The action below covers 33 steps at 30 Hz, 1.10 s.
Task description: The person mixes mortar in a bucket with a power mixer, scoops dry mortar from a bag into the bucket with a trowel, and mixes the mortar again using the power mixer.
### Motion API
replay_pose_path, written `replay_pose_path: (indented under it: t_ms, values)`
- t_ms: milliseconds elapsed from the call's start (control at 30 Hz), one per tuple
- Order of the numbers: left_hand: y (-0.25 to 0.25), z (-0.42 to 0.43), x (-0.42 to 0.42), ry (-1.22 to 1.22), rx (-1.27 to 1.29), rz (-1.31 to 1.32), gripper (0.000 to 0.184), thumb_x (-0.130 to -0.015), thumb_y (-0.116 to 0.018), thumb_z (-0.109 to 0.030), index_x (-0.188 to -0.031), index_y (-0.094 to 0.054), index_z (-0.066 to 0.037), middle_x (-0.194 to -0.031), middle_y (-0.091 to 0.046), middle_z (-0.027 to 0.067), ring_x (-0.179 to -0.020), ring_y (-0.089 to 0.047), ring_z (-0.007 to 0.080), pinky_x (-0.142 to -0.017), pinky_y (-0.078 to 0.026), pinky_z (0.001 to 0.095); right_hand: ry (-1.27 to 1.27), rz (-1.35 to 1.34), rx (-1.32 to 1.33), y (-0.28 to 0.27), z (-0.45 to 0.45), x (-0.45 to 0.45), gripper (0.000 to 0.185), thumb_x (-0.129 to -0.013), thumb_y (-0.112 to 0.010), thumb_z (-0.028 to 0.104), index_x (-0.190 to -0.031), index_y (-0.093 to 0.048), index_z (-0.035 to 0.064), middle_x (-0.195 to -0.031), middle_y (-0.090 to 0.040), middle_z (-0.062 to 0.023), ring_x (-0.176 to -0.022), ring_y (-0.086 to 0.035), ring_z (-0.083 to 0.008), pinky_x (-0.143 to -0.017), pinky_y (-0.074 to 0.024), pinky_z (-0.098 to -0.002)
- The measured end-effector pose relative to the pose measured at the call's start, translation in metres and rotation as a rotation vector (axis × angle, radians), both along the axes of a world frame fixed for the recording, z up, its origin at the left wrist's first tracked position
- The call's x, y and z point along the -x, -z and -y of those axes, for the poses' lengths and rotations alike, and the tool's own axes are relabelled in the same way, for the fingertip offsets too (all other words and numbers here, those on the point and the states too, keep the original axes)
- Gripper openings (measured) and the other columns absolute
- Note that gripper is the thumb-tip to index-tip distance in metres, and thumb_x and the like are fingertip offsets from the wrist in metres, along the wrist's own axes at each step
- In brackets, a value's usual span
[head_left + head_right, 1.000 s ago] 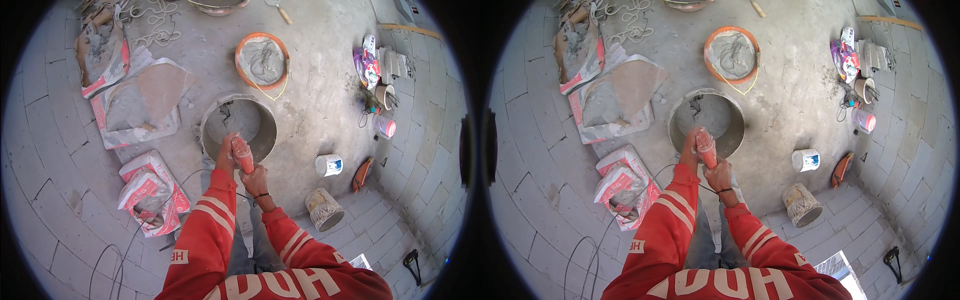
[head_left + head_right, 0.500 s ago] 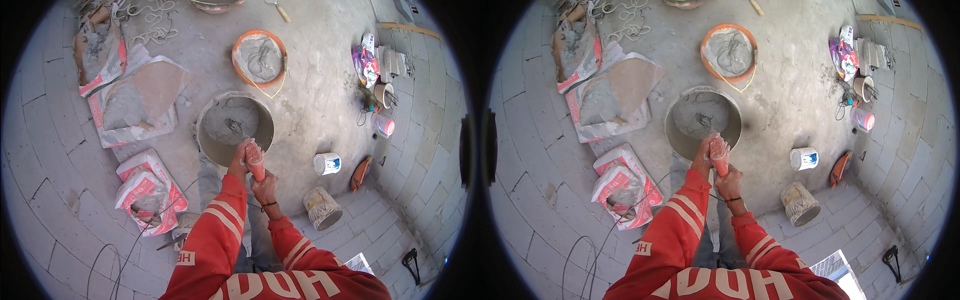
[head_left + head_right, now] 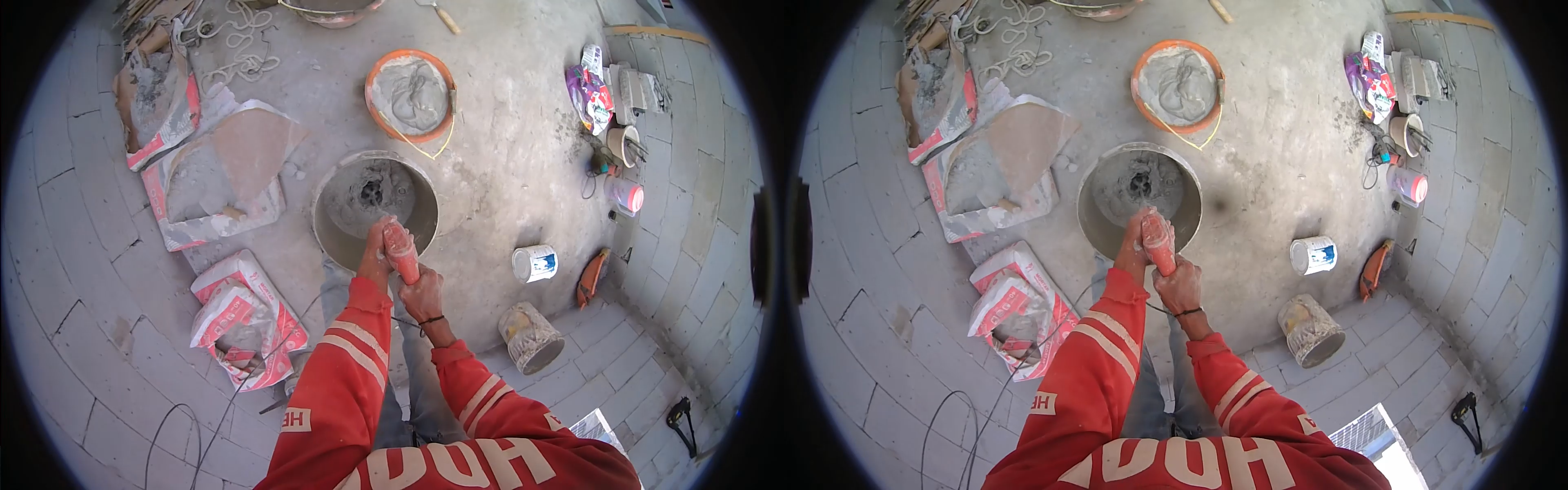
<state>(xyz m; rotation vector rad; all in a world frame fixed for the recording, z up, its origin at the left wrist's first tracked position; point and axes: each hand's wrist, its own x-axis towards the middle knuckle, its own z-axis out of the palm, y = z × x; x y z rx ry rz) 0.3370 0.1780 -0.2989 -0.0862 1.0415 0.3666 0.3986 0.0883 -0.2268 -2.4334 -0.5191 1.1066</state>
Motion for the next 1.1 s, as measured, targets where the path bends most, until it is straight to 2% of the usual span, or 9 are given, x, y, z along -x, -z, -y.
replay_pose_path:
  t_ms: [100,367,433,533,800,900,967,1033,1100]
  values:
    - [-0.02,-0.011,-0.009,0.0,0.012,0.001,0.046,-0.096,-0.065,-0.045,-0.127,-0.059,-0.011,-0.108,-0.061,0.0079,-0.1,-0.064,0.0231,-0.09,-0.055,0.0383,-0.032,0.028,-0.021,0.004,-0.001,-0.007,0.019,-0.075,-0.069,0.016,-0.08,-0.065,-0.0019,-0.078,-0.069,-0.0264,-0.078,-0.067,-0.048,-0.077,-0.0539,-0.0522]
    - [-0.019,-0.023,-0.025,0.052,-0.101,0.002,0.048,-0.093,-0.069,-0.048,-0.123,-0.061,-0.012,-0.108,-0.065,0.009,-0.099,-0.068,0.0248,-0.089,-0.057,0.0387,0.026,0.034,-0.038,0.011,-0.008,-0.02,0.018,-0.075,-0.069,0.016,-0.082,-0.066,-0.0009,-0.077,-0.069,-0.0247,-0.079,-0.068,-0.0458,-0.079,-0.0527,-0.0505]
    - [-0.038,-0.029,-0.033,0.077,-0.108,-0.028,0.048,-0.093,-0.068,-0.048,-0.123,-0.061,-0.011,-0.107,-0.065,0.0092,-0.098,-0.068,0.0249,-0.089,-0.057,0.0387,0.046,0.014,-0.024,0.004,-0.011,-0.024,0.019,-0.075,-0.069,0.016,-0.084,-0.068,-0.0005,-0.078,-0.069,-0.0248,-0.079,-0.068,-0.0457,-0.078,-0.0533,-0.0499]
    - [-0.007,-0.007,-0.033,0.032,-0.086,-0.003,0.047,-0.094,-0.068,-0.046,-0.122,-0.061,-0.009,-0.106,-0.065,0.0087,-0.096,-0.068,0.0252,-0.087,-0.058,0.0395,0.083,0.019,-0.02,-0.005,-0.008,-0.026,0.018,-0.075,-0.068,0.012,-0.083,-0.07,-0.0034,-0.073,-0.068,-0.0253,-0.074,-0.071,-0.0428,-0.07,-0.0538,-0.0463]
    - [0.013,0.007,-0.018,0.052,0.138,0.039,0.043,-0.092,-0.071,-0.044,-0.116,-0.061,-0.009,-0.097,-0.065,0.0083,-0.088,-0.068,0.0258,-0.08,-0.059,0.0414,0.046,0.017,0.085,-0.003,0.013,-0.008,0.022,-0.076,-0.072,0.018,-0.088,-0.071,-0.0007,-0.079,-0.07,-0.0261,-0.081,-0.07,-0.0461,-0.074,-0.0556,-0.0496]
    - [0.003,-0.011,-0.023,0.033,0.182,-0.077,0.028,-0.087,-0.072,-0.037,-0.092,-0.059,-0.013,-0.079,-0.063,0.0078,-0.071,-0.066,0.0263,-0.066,-0.058,0.0418,0.049,0.005,0.019,-0.004,0.004,-0.003,0.02,-0.076,-0.071,0.017,-0.086,-0.069,-0.0009,-0.079,-0.07,-0.0264,-0.08,-0.069,-0.0464,-0.074,-0.0554,-0.05]
    - [-0.011,-0.021,-0.023,0.0,0.156,-0.127,0.026,-0.086,-0.073,-0.035,-0.084,-0.059,-0.013,-0.073,-0.063,0.0074,-0.066,-0.066,0.0258,-0.062,-0.058,0.0416,0.042,0.002,-0.01,-0.004,-0.002,0.001,0.019,-0.075,-0.071,0.016,-0.085,-0.069,-0.0009,-0.079,-0.069,-0.0263,-0.079,-0.069,-0.0465,-0.075,-0.0551,-0.0502]
    - [-0.014,-0.02,-0.019,-0.073,0.044,-0.086,0.028,-0.087,-0.074,-0.037,-0.091,-0.062,-0.012,-0.08,-0.064,0.0074,-0.072,-0.067,0.0244,-0.068,-0.058,0.0404,0.03,0.016,-0.011,0.001,-0.01,-0.003,0.019,-0.075,-0.071,0.015,-0.085,-0.069,-0.0008,-0.079,-0.069,-0.0261,-0.079,-0.069,-0.0466,-0.075,-0.0549,-0.0503]
    - [-0.005,-0.029,-0.023,0.024,0.04,-0.009,0.039,-0.091,-0.07,-0.044,-0.112,-0.062,-0.012,-0.095,-0.065,0.0082,-0.086,-0.067,0.0248,-0.077,-0.058,0.0398,0.047,0.032,0.01,0.005,-0.016,-0.008,0.02,-0.074,-0.07,0.015,-0.087,-0.069,-0.0004,-0.079,-0.069,-0.0259,-0.08,-0.069,-0.0467,-0.076,-0.0548,-0.0501]
